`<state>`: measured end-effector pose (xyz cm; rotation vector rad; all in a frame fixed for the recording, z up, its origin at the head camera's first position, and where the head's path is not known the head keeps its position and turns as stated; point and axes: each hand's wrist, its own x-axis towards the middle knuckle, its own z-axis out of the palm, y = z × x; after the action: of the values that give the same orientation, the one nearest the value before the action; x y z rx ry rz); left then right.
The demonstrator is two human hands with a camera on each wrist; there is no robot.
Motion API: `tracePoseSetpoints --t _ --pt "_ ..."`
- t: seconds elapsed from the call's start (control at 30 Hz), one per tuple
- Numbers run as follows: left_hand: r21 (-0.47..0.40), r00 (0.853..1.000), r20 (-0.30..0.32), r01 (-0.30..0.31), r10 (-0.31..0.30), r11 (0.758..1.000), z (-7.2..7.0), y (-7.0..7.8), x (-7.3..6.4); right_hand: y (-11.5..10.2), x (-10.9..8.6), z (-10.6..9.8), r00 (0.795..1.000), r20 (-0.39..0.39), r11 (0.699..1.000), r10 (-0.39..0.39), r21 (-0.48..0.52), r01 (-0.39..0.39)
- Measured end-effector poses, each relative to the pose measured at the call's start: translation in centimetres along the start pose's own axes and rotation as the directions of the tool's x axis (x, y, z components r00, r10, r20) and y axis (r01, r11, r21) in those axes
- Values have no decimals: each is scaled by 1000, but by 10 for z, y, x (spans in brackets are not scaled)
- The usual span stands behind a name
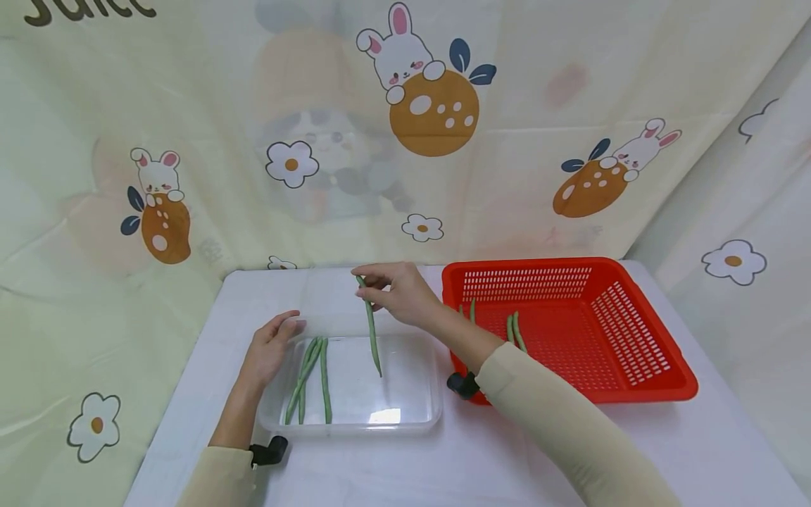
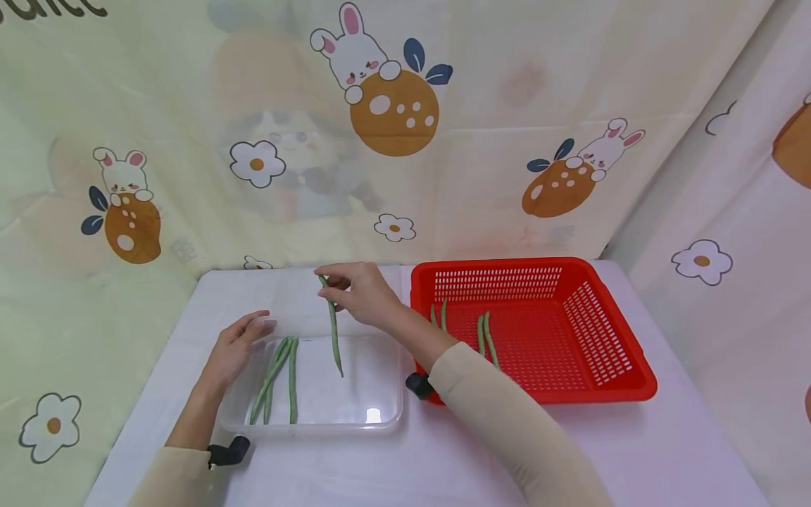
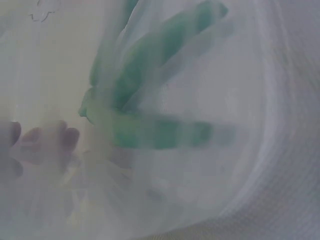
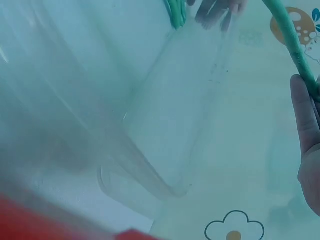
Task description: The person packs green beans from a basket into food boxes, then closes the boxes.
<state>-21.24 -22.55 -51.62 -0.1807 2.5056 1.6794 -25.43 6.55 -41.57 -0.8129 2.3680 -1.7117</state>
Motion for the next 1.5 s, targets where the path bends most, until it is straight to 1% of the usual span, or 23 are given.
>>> tracePoseSetpoints --t 0.3,0.77,1.03,1.23,1.33,1.5 --pt "3 1000 1 12 -12 1000 0 2 -1 2 3 15 1000 12 1000 -1 -7 1" --pt "24 1000 -6 17 -17 1000 0 5 -1 5 4 34 999 28 998 46 -37 -45" --pt "27 1000 -1 26 -26 999 0 5 0 11 8 44 999 37 999 35 -29 -34" --pt "25 1000 -7 16 -16 1000 0 3 -1 17 11 51 998 44 998 42 -39 -40" --pt "30 1000 -11 3 -3 1000 0 3 -2 18 10 53 997 49 998 62 -19 -61" --pt "28 1000 -18 -6 6 1000 1 2 -2 20 9 59 992 57 992 114 55 -117"
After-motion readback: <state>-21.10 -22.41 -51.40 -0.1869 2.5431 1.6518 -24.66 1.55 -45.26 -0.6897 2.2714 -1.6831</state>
